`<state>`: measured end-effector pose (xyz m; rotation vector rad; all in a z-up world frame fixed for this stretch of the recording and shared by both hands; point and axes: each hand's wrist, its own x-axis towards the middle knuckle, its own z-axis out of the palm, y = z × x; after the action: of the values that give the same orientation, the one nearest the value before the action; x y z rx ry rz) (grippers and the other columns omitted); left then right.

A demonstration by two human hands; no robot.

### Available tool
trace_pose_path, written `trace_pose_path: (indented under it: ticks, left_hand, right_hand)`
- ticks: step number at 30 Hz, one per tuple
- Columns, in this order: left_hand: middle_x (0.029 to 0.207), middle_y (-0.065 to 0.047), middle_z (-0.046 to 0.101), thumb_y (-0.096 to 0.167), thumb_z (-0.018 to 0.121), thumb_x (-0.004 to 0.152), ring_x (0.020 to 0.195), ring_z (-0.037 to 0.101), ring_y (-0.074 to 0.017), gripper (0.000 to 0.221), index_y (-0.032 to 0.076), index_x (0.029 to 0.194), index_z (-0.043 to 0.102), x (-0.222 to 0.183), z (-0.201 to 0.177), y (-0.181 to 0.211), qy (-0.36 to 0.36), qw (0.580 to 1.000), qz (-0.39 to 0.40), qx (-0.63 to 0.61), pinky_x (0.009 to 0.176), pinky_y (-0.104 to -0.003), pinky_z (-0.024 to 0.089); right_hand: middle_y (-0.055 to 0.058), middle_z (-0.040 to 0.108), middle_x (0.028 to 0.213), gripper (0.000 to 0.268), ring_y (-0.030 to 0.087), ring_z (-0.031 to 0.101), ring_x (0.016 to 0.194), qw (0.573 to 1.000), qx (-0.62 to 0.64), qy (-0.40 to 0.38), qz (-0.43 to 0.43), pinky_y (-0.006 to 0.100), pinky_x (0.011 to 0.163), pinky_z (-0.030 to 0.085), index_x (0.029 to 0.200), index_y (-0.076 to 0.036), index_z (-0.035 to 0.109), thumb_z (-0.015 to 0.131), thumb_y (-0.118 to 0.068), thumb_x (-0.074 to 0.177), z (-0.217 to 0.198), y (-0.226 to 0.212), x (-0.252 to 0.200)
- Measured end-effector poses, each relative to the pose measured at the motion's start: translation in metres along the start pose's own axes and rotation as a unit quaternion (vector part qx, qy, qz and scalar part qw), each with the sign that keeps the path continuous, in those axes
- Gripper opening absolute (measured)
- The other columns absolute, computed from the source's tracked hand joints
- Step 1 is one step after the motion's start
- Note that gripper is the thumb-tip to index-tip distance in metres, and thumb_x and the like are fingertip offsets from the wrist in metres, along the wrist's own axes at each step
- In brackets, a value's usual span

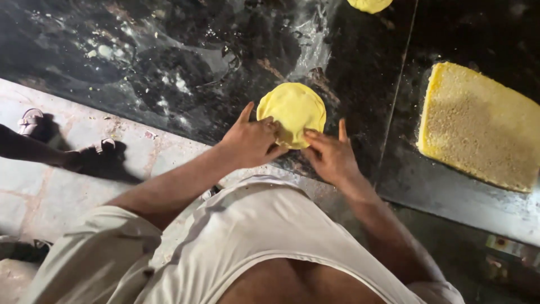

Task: The person is hand-shaping and sealing small round portions of yellow dough on a dark countertop in a bakery environment.

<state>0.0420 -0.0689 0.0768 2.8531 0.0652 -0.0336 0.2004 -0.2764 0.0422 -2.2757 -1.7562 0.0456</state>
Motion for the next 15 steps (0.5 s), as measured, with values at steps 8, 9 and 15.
trace_pose_path:
  ticks: [8,9,15]
  left_hand:
    - [0.136,-0.015,0.065,0.055,0.049,0.097,0.13,0.058,-0.025,0.059,0.006,0.121,0.07,0.014,0.023,-0.027,0.08,0.995,0.032,0.053,0.12,-0.054,0.024]
    - [0.136,-0.013,0.065,0.053,0.047,0.099,0.13,0.059,-0.0239,0.057,0.006,0.122,0.07,0.015,0.008,-0.019,0.025,0.999,0.006,0.047,0.122,-0.055,0.023]
    - [0.141,-0.013,0.064,0.058,0.047,0.101,0.134,0.059,-0.0239,0.064,0.005,0.133,0.064,0.026,0.066,-0.041,0.167,0.983,0.038,0.066,0.123,-0.047,0.026]
  right_hand:
    - [0.016,0.065,0.14,0.045,0.027,0.062,0.131,0.994,-0.007,0.105,-0.014,0.061,0.123,0.021,0.137,-0.003,0.065,0.065,-0.025,0.098,0.02,0.017,0.008]
    - [0.013,0.068,0.136,0.041,0.024,0.064,0.127,0.996,-0.021,0.086,-0.013,0.063,0.124,0.02,0.133,-0.006,0.067,0.066,-0.024,0.097,0.017,0.02,0.004]
    - [0.012,0.069,0.136,0.039,0.024,0.065,0.129,0.994,-0.013,0.101,-0.037,0.063,0.125,0.018,0.135,-0.005,0.067,0.063,-0.021,0.1,0.024,0.033,0.02]
